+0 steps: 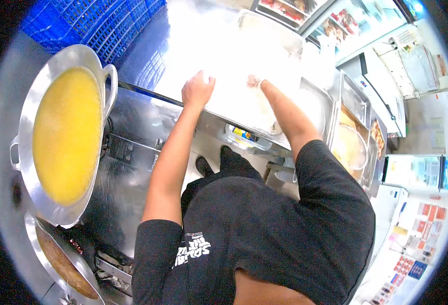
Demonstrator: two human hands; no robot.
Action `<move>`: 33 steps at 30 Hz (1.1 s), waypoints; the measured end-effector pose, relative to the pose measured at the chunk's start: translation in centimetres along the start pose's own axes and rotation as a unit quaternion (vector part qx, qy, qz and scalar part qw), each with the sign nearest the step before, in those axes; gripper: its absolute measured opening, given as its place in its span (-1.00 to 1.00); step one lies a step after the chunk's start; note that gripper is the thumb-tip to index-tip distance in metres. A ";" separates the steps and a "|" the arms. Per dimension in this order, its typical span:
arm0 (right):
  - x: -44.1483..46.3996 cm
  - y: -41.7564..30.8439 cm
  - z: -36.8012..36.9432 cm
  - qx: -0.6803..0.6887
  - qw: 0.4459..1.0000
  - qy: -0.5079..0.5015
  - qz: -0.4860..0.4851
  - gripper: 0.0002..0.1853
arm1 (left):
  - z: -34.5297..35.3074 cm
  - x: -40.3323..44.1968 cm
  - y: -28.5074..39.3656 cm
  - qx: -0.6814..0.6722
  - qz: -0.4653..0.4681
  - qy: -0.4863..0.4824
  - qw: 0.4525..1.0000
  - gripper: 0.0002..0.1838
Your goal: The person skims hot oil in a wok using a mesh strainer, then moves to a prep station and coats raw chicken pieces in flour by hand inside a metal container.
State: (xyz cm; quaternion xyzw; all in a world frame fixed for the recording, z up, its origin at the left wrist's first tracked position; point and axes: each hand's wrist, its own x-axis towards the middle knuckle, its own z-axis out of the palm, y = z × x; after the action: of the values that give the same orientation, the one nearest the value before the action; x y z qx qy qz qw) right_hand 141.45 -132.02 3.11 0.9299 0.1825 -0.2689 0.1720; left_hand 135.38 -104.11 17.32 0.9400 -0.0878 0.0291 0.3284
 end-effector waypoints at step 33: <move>-7.9 -8.3 0.2 0.119 0.977 0.175 -0.040 -0.26 | 0.3 -0.5 0.2 0.014 -0.004 -0.003 1.000 -0.50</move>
State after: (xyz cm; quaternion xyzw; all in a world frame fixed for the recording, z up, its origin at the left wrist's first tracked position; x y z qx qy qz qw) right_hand 131.50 -126.82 5.55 0.9684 0.2132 -0.1288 0.0145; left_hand 134.90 -104.33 17.16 0.9451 -0.0848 0.0264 0.3146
